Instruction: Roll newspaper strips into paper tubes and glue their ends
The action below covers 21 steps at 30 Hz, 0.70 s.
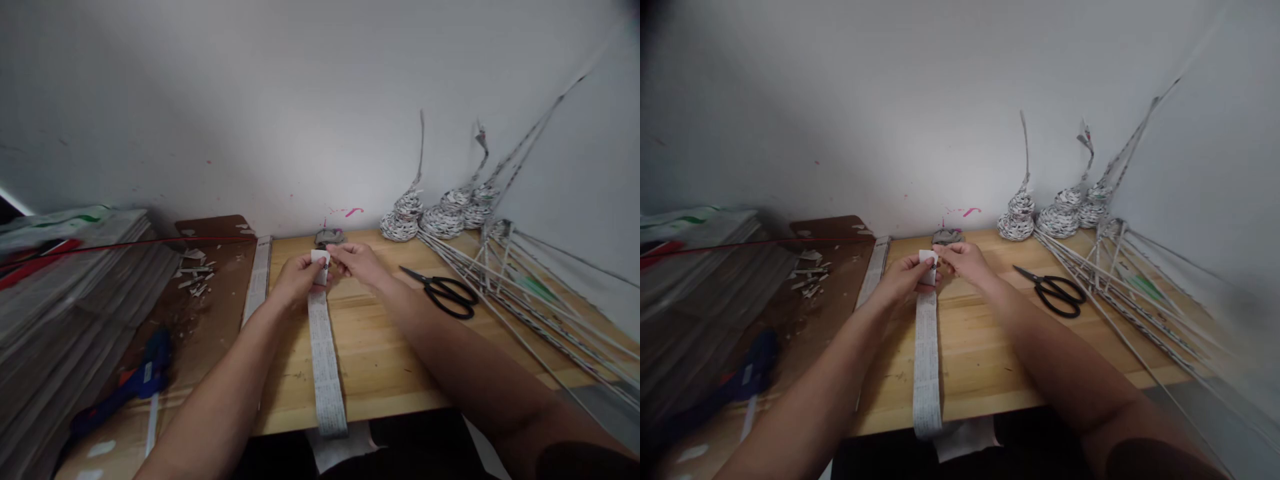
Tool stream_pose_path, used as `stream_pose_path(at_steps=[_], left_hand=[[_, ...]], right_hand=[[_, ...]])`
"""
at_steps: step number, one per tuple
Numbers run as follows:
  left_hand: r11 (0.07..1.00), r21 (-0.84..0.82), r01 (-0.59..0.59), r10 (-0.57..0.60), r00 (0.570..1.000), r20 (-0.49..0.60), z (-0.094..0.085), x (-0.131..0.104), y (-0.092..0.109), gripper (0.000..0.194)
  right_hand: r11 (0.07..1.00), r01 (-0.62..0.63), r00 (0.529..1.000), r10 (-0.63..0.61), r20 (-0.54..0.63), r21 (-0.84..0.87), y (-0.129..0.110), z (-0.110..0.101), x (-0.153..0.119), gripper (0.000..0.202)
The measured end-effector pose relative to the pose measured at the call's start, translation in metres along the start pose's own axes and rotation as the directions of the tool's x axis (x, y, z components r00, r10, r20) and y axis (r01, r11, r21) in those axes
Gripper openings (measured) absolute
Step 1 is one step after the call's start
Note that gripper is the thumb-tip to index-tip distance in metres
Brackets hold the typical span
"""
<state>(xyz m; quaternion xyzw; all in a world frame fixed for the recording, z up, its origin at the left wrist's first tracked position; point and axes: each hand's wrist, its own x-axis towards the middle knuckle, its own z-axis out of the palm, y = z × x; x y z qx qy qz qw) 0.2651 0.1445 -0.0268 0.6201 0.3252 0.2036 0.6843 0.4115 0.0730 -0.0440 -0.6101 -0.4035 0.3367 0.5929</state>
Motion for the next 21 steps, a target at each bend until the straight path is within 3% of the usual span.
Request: stream_pose_path(at_steps=[3,5,8,10,12,14,17,21], left_hand=[[1.0,0.01,-0.003,0.003,0.999,-0.047,-0.003,0.004,-0.003,0.026],[1.0,0.009,0.002,-0.002,0.998,-0.07,-0.004,0.006,-0.004,0.026],[1.0,-0.008,0.016,-0.016,0.999,-0.04,-0.003,0.007,-0.007,0.027],[1.0,-0.017,0.012,-0.012,1.0,-0.003,-0.002,0.008,-0.009,0.025],[1.0,-0.015,0.015,-0.014,1.0,0.016,0.0,0.007,-0.01,0.023],[1.0,-0.009,0.028,-0.028,0.999,0.016,0.0,0.007,-0.011,0.021],[1.0,-0.005,0.026,-0.026,0.999,0.024,0.0,0.007,-0.012,0.022],[1.0,-0.011,0.003,-0.003,1.0,0.004,-0.003,0.008,-0.012,0.023]], right_hand=[[0.934,0.173,0.978,-0.201,-0.061,-0.312,0.005,-0.011,0.006,0.038],[0.775,0.249,0.935,-0.349,-0.064,-0.581,0.01,-0.017,0.01,0.035],[0.53,0.165,0.92,-0.386,-0.064,-0.832,0.018,-0.021,0.014,0.044],[0.446,0.069,0.94,-0.33,-0.092,-0.892,0.023,-0.021,0.016,0.039],[0.444,0.02,0.955,-0.275,-0.115,-0.896,0.026,-0.021,0.019,0.028],[0.512,0.023,0.96,-0.252,-0.124,-0.859,0.029,-0.022,0.022,0.022],[0.631,0.077,0.958,-0.26,-0.118,-0.772,0.031,-0.023,0.025,0.02],[0.74,0.204,0.939,-0.334,-0.087,-0.641,0.025,-0.021,0.022,0.032]])
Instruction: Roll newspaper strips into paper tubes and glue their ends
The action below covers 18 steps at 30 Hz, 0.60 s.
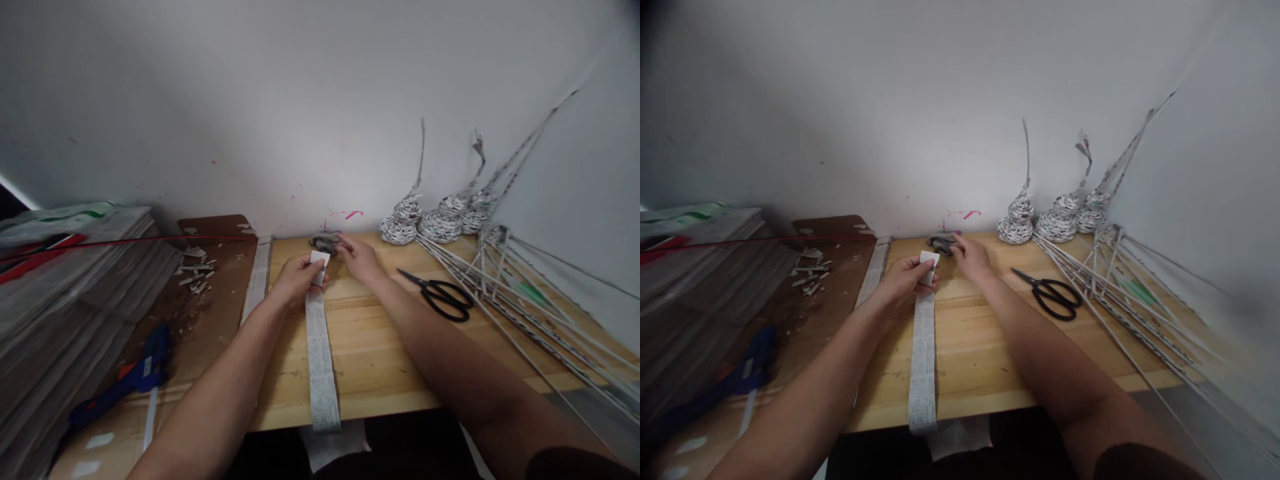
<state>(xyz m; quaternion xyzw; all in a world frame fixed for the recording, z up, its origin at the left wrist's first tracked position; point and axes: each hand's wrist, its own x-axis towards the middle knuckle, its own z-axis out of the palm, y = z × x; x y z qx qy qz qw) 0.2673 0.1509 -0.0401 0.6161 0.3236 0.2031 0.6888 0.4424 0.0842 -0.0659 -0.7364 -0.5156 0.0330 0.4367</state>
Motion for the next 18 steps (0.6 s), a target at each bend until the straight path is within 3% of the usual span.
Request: stream_pose_path(at_steps=[4,8,10,13,16,18], left_hand=[[1.0,-0.021,-0.011,0.011,0.999,-0.036,-0.001,0.0,0.003,0.028],[1.0,-0.024,-0.02,0.019,1.0,-0.02,-0.001,0.0,0.003,0.036],[0.999,-0.029,-0.032,0.032,0.999,-0.008,-0.001,0.0,0.003,0.04],[0.999,-0.031,-0.044,0.044,0.999,-0.008,-0.002,-0.001,0.003,0.043],[0.999,-0.02,-0.049,0.049,0.999,-0.005,-0.002,-0.002,0.005,0.044],[0.998,-0.013,-0.053,0.053,0.999,0.011,-0.001,-0.004,0.007,0.046]], right_hand=[[0.992,-0.018,1.0,0.018,0.004,0.127,-0.014,-0.01,-0.005,0.029],[0.948,-0.183,0.966,0.124,0.226,0.262,-0.022,-0.014,-0.009,0.048],[0.899,-0.234,0.951,0.131,0.281,0.371,-0.023,-0.012,-0.01,0.05],[0.768,-0.323,0.924,0.128,0.361,0.553,-0.024,-0.011,-0.01,0.03],[0.656,-0.425,0.874,0.119,0.47,0.624,-0.026,-0.012,-0.012,0.034],[0.629,-0.435,0.868,0.102,0.486,0.644,-0.028,-0.013,-0.013,0.034]])
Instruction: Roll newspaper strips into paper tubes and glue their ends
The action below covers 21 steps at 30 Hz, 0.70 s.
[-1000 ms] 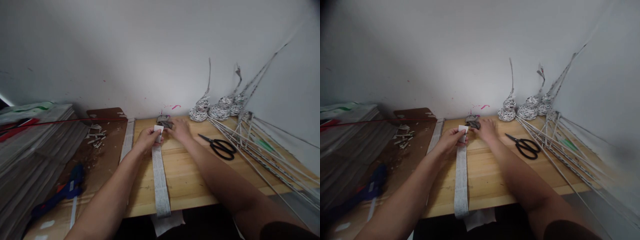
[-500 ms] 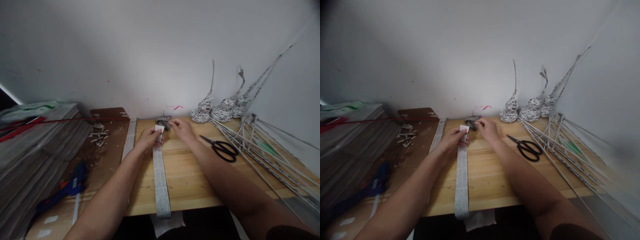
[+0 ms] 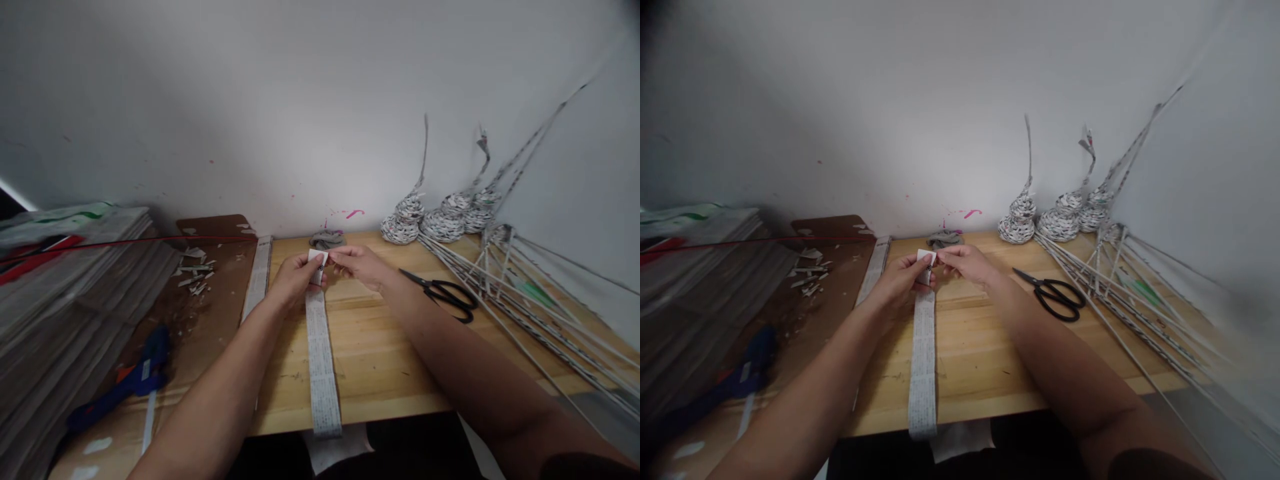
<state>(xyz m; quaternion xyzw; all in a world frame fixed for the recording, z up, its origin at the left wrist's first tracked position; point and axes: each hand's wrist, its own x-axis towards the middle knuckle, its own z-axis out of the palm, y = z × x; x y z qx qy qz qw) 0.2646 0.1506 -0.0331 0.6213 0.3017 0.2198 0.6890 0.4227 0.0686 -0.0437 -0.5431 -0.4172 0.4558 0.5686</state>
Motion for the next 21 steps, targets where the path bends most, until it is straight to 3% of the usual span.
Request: stream_pose_path(at_steps=[21], left_hand=[[0.991,0.097,-0.092,0.088,0.995,0.043,-0.001,0.007,-0.013,0.039]], right_hand=[[0.997,0.043,0.998,-0.046,-0.032,-0.068,0.001,0.002,0.002,0.035]])
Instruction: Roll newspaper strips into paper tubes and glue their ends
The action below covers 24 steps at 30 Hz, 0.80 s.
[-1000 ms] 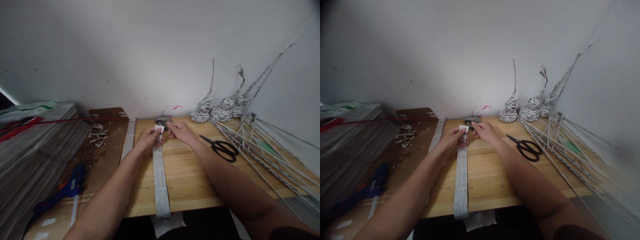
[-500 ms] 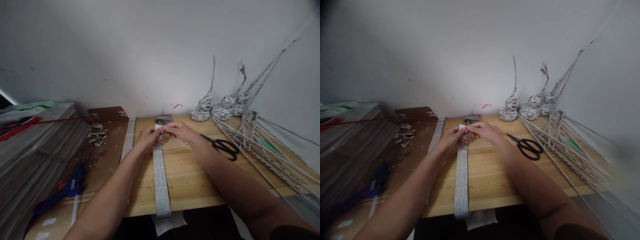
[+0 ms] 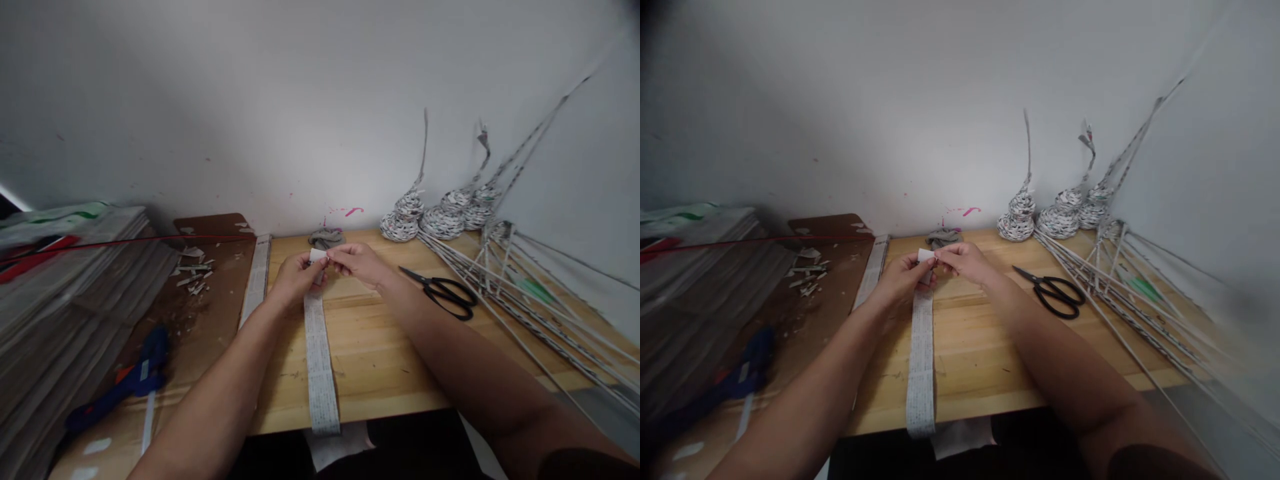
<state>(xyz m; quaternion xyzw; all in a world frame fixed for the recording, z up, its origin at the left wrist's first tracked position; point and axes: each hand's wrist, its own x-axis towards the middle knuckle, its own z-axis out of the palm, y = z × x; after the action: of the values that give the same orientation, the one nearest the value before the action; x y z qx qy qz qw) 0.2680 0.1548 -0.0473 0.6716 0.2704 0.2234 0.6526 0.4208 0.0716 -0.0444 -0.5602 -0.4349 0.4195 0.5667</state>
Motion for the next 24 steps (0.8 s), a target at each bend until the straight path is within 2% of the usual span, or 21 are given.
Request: stream_pose_path(at_steps=[12,17,21,24], left_hand=[[0.996,-0.031,0.084,-0.085,0.996,-0.019,0.008,-0.009,0.019,0.028],[0.995,-0.032,0.094,-0.095,0.995,-0.021,0.009,-0.009,0.018,0.022],[0.998,-0.027,0.063,-0.062,0.998,0.008,0.008,-0.009,0.014,0.025],[0.996,-0.042,0.082,-0.081,0.996,0.032,0.008,-0.01,0.014,0.026]], right_hand=[[0.999,-0.016,0.993,0.021,-0.119,0.041,0.0,0.007,0.001,0.033],[0.999,-0.029,0.988,0.032,-0.153,0.026,-0.001,0.01,-0.001,0.035],[1.0,-0.008,0.982,0.007,-0.188,-0.006,-0.003,0.013,-0.002,0.038],[1.0,-0.011,0.982,0.012,-0.19,0.007,-0.004,0.011,-0.003,0.046]])
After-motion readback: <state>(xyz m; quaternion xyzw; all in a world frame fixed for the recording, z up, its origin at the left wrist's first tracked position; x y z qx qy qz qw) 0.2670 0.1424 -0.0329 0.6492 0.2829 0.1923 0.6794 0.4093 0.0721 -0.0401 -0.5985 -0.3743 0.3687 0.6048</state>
